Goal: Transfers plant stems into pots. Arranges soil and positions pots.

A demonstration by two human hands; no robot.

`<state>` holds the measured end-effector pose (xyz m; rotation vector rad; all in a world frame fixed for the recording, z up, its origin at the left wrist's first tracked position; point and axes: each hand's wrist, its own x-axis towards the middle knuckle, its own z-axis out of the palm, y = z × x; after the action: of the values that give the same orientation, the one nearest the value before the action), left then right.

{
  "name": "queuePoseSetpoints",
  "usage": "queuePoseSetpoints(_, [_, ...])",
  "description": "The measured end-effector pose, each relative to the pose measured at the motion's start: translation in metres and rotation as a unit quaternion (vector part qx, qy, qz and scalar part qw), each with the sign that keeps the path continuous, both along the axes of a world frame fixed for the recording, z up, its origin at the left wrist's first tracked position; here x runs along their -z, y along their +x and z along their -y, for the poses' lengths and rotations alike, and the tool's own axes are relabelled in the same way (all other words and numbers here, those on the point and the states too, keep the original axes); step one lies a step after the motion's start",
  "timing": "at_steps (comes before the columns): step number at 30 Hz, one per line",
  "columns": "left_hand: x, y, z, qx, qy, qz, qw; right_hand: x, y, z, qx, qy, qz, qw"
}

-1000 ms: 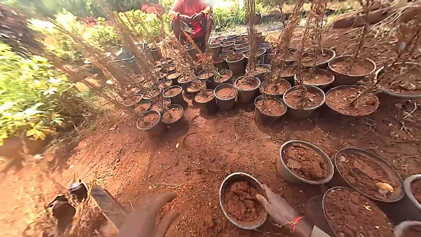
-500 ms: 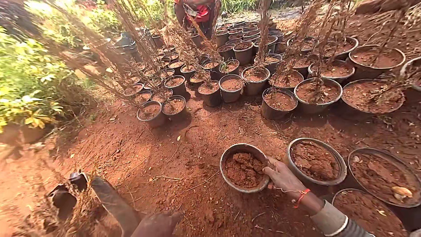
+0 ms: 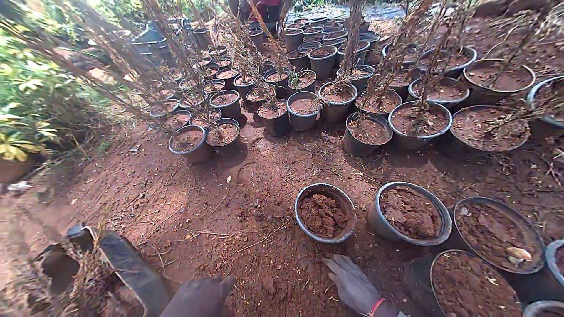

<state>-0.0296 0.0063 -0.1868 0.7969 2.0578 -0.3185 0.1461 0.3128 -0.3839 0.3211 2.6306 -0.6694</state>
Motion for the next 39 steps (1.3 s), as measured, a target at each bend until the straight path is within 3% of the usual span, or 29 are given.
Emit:
queuePoseSetpoints(6, [0.009,-0.006,0.009,-0.013,0.014,0.014,1.0,0.022,-0.033,0.03,-0.075,0.063,0.06,0.993])
queuePoseSetpoints(15, [0.005,-0.003,0.005,-0.01,0.001,0.021,1.0,0.012,0.03,0.089,-0.128,0.025,0.075,0.989])
queuePoseSetpoints(22, [0.005,-0.005,0.003,0.002,0.008,0.034,0.999,0.001,0.04,0.067,-0.046,0.059,0.097,0.992])
queuePoseSetpoints(27, [0.001,-0.004,0.006,0.0,0.02,0.033,0.999,0.01,0.034,0.078,-0.085,0.088,0.126,0.984])
queuePoseSetpoints(30, [-0.001,-0.003,0.003,-0.007,0.011,0.037,0.999,-0.008,0.02,0.091,-0.091,0.051,0.186,0.977])
queuePoseSetpoints(36, [0.004,-0.005,-0.001,-0.001,0.021,0.037,0.999,-0.015,0.008,0.1,-0.091,-0.023,0.177,0.98])
queuePoseSetpoints(39, [0.008,-0.007,0.0,0.007,0.017,0.037,0.999,-0.01,-0.002,0.085,-0.136,-0.019,0.165,0.977])
